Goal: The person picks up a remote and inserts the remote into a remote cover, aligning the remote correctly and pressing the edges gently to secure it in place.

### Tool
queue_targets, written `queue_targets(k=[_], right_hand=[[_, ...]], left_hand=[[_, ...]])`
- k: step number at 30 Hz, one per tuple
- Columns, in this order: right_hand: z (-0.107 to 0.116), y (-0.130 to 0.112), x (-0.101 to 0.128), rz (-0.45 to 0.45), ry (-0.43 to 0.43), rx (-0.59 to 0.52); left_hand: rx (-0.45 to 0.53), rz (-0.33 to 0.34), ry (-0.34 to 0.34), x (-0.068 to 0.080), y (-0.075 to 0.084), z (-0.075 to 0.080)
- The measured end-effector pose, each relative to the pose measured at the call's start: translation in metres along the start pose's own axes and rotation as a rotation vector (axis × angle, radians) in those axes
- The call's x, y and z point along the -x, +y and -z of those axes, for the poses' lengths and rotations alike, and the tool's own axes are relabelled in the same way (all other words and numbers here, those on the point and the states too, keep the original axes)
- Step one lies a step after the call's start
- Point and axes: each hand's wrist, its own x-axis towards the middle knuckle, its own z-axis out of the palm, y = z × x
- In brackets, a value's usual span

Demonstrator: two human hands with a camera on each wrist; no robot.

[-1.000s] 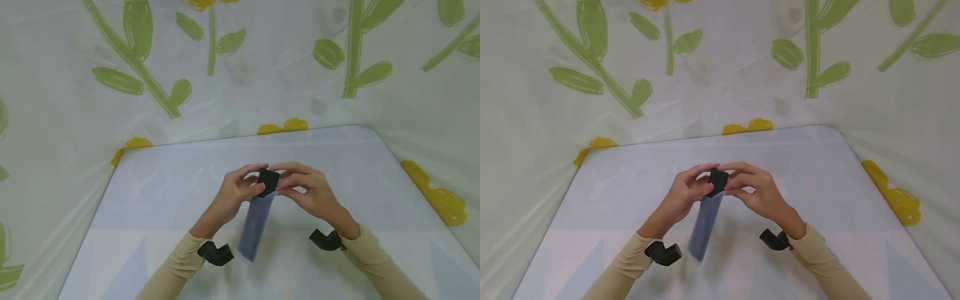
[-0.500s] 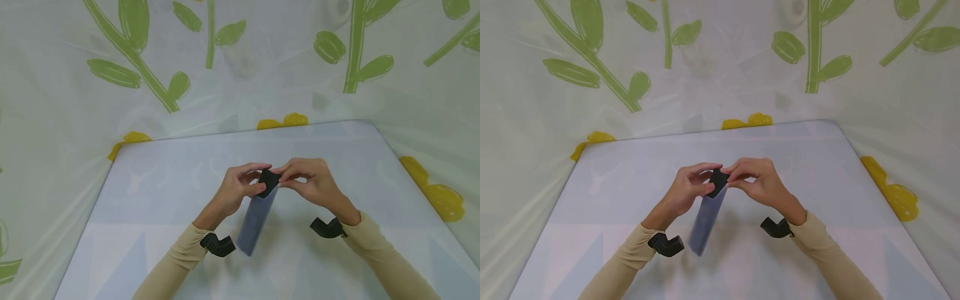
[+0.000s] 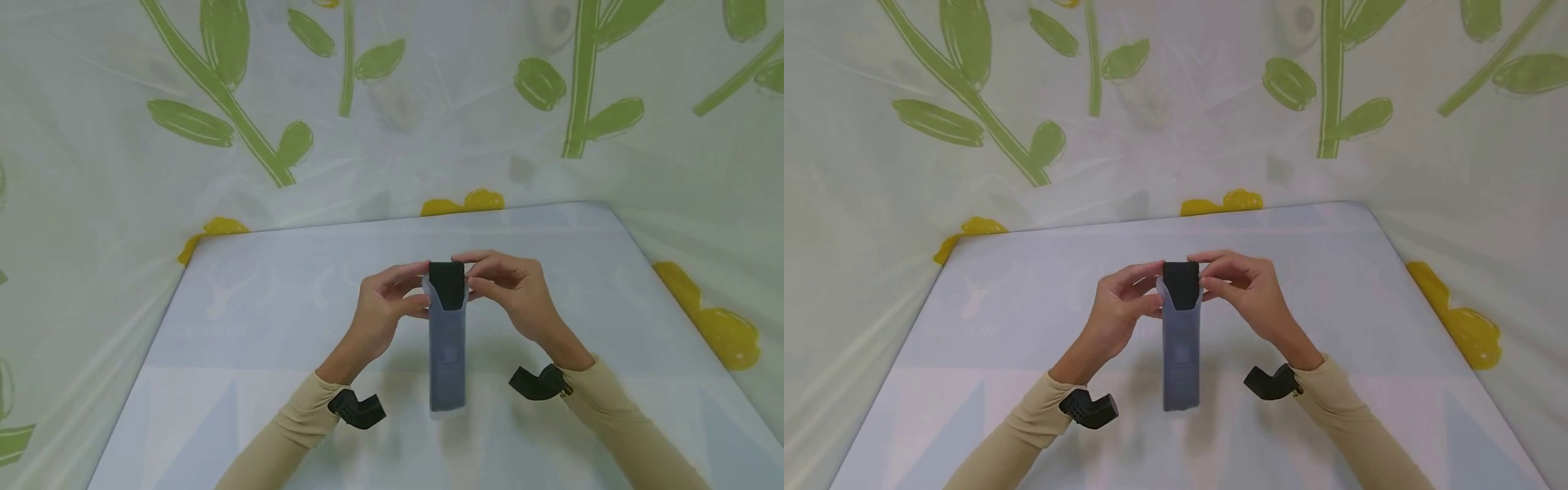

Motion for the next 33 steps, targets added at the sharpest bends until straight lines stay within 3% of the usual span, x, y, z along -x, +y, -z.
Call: queue_targets(k=[3, 6, 14, 18, 21, 27, 30, 33], right_hand=[[-0.008, 0.004, 0.005, -0.055, 0.042, 0.016], [-0.015, 0.008, 0.007, -0.069, 0.055, 0.040], [-0.026, 0.012, 0.009, -0.108, 0.034, 0.038], [-0.032, 0.010, 0.010, -0.123, 0.037, 0.019], [-0.034, 0.010, 0.011, -0.128, 0.043, 0.009], [-0.037, 0.012, 0.013, -0.159, 0.038, 0.004], [-0.037, 0.013, 0.012, -0.158, 0.022, 0.017], [-0.036, 0.013, 0.011, -0.153, 0.005, 0.054]], left_hand=[[-0.039, -0.044, 0.042, 0.002, -0.002, -0.001], [-0.087, -0.074, 0.037, 0.003, -0.004, -0.001], [-0.217, -0.143, -0.086, 0.006, -0.005, 0.012], [-0.326, -0.122, -0.176, 0.004, 0.002, 0.020], [-0.397, -0.097, -0.222, 0.004, 0.013, 0.017], [-0.521, -0.053, -0.236, 0.006, 0.030, 0.007], [-0.553, -0.117, -0.189, 0.009, 0.028, 0.006], [-0.569, -0.259, -0.117, 0.012, 0.019, 0.005]])
